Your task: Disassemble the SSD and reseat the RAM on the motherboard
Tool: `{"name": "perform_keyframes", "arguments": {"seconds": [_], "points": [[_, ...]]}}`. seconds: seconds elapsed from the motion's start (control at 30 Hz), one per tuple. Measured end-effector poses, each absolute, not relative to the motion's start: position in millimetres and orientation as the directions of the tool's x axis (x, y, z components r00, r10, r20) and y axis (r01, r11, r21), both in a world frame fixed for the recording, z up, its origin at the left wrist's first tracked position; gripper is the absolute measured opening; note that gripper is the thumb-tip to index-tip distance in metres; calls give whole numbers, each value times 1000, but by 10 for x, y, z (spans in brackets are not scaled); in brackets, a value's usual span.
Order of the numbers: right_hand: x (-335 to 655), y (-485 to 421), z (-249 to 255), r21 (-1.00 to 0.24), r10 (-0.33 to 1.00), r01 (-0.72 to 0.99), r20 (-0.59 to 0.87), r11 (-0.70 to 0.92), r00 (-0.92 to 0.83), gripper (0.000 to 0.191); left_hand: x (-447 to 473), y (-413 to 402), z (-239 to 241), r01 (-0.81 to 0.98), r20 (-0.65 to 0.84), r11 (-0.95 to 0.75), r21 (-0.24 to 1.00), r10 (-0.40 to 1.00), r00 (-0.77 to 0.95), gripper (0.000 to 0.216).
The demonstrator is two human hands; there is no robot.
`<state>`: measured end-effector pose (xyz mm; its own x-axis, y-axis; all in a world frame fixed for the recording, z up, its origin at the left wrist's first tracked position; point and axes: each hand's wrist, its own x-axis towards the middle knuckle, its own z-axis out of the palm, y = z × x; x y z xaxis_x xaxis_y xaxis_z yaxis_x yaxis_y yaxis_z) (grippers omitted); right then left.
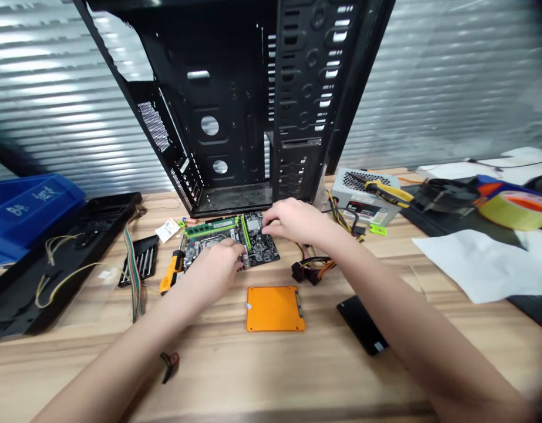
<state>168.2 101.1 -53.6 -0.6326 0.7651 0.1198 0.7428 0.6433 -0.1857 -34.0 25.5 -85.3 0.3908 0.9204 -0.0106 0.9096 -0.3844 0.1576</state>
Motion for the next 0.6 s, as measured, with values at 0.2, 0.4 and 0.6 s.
{"name": "perform_keyframes", "arguments": {"seconds": [0.2,0.4,0.6], "points": [[1543,1035,-701,-39,803,804,91,594,-589,18,-335,256,-836,913,-46,-378,150,920,389,17],[1536,997,-675,-14,815,817,78,576,-574,19,-360,265,-845,907,-39,-401,130,912,409,17],[1509,952,-674,18,819,822,74,569,-569,22,-351,285,-862,903,-54,-408,132,907,418,25]]}}
